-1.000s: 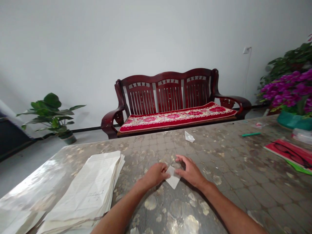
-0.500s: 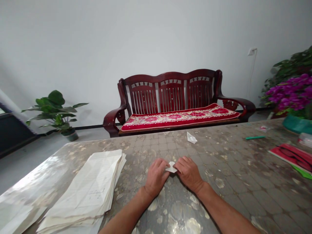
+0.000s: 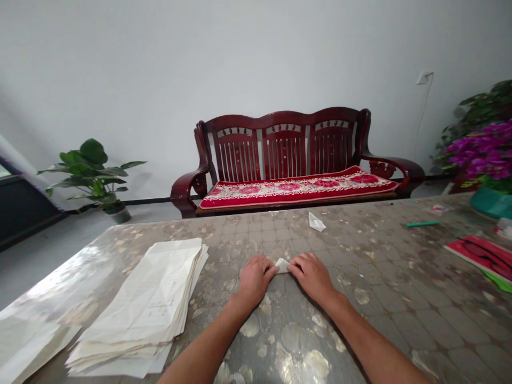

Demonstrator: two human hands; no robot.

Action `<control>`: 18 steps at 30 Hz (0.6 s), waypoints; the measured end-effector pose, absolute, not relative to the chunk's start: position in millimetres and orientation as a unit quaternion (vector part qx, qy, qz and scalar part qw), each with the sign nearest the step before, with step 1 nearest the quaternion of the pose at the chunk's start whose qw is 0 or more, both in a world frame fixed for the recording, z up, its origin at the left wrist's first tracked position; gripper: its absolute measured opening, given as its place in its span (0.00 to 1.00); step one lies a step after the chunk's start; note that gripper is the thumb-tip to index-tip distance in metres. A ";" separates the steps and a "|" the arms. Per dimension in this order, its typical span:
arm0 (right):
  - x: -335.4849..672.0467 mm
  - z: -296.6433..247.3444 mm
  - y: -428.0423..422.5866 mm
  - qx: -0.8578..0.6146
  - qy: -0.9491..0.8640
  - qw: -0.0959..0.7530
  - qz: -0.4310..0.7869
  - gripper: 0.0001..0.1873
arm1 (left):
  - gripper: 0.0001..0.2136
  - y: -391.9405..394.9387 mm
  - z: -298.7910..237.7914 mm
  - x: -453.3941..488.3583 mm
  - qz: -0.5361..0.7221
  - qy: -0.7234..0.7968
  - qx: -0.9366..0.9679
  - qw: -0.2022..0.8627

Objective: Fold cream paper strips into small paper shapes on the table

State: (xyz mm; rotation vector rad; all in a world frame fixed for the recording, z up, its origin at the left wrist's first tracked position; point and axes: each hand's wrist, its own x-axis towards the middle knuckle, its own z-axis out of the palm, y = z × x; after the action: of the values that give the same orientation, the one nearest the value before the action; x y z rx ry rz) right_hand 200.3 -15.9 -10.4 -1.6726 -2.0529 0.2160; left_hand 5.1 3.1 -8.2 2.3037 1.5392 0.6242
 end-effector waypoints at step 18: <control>190.6 -10.8 -16.2 -0.593 -0.781 0.195 0.013 0.16 | 0.13 3.1 -6.4 11.7 0.173 0.567 0.800 0.091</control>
State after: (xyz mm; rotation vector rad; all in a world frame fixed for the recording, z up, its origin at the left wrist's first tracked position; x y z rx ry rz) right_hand 190.6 -16.2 -10.8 -1.6621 -2.1891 0.0371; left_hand 11.7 3.1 -6.4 2.3788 1.6852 0.5148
